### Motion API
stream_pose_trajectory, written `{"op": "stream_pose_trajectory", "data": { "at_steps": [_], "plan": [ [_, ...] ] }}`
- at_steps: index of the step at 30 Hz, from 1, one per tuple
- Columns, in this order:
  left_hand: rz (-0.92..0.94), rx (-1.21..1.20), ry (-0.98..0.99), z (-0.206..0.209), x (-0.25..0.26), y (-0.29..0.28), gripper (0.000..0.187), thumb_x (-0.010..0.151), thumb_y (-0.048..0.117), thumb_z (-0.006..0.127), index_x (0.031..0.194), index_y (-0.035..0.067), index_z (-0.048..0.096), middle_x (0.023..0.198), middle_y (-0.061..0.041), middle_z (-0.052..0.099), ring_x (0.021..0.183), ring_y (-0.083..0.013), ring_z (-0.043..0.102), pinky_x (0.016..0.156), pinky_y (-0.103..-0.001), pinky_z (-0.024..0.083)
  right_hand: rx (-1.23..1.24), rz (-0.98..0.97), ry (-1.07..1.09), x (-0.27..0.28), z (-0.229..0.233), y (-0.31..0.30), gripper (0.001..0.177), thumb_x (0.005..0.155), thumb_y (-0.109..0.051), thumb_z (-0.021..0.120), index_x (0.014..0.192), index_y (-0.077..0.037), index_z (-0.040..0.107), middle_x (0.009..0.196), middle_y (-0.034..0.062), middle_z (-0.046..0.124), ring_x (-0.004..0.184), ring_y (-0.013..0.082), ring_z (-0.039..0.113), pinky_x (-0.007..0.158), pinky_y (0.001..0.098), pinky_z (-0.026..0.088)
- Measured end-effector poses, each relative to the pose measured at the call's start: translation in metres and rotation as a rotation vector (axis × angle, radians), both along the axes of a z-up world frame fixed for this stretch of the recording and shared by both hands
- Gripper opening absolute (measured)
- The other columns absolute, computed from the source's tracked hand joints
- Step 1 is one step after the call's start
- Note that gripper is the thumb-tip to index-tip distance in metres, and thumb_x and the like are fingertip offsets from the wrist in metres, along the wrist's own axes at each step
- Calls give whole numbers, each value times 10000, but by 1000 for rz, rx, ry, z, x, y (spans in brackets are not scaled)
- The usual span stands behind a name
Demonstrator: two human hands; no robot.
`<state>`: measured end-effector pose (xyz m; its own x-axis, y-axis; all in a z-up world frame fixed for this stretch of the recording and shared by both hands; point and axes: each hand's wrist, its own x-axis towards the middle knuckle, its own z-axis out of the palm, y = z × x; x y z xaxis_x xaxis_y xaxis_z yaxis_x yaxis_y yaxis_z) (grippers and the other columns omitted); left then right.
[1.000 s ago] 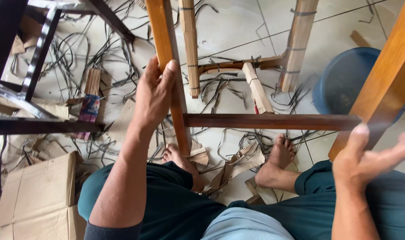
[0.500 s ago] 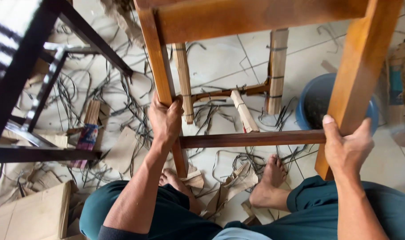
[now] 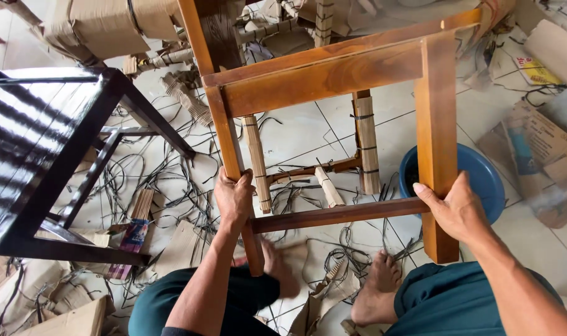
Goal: Wrapping a wooden chair leg with cardboard and securing it with wire for protection
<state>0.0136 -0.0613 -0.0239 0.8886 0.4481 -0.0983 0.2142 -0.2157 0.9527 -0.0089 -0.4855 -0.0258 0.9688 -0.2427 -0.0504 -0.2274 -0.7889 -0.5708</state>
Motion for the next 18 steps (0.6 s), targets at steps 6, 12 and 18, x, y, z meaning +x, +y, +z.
{"op": "stream_pose_trajectory", "data": {
  "at_steps": [6, 12, 18],
  "plan": [
    [48, -21, 49, -7, 1, 2, 270, 919, 184, 667, 1124, 16, 615, 729, -85, 625, 622, -198, 636, 541, -317, 537, 9, 50, 123, 5, 3, -8, 697, 877, -495, 710, 1120, 108, 460, 944, 266, 650, 748, 389, 702, 681, 470, 572],
    [252, -160, -223, -52, 2, 13, 310, 907, 108, 819, 811, -8, 548, 630, -118, 542, 532, -168, 526, 528, -370, 480, 160, -104, 77, -9, 25, 20, 679, 898, -502, 683, 1238, 32, 436, 1194, 427, 629, 1159, 578, 607, 964, 678, 494],
    [291, -84, -325, -85, 8, 38, 379, 1007, 42, 912, 1004, -30, 541, 852, -145, 671, 695, -181, 706, 610, -355, 599, 200, -97, 81, -12, 37, 20, 609, 896, -484, 661, 1251, -42, 438, 1219, 363, 645, 1155, 532, 638, 963, 644, 519]
  ]
}}
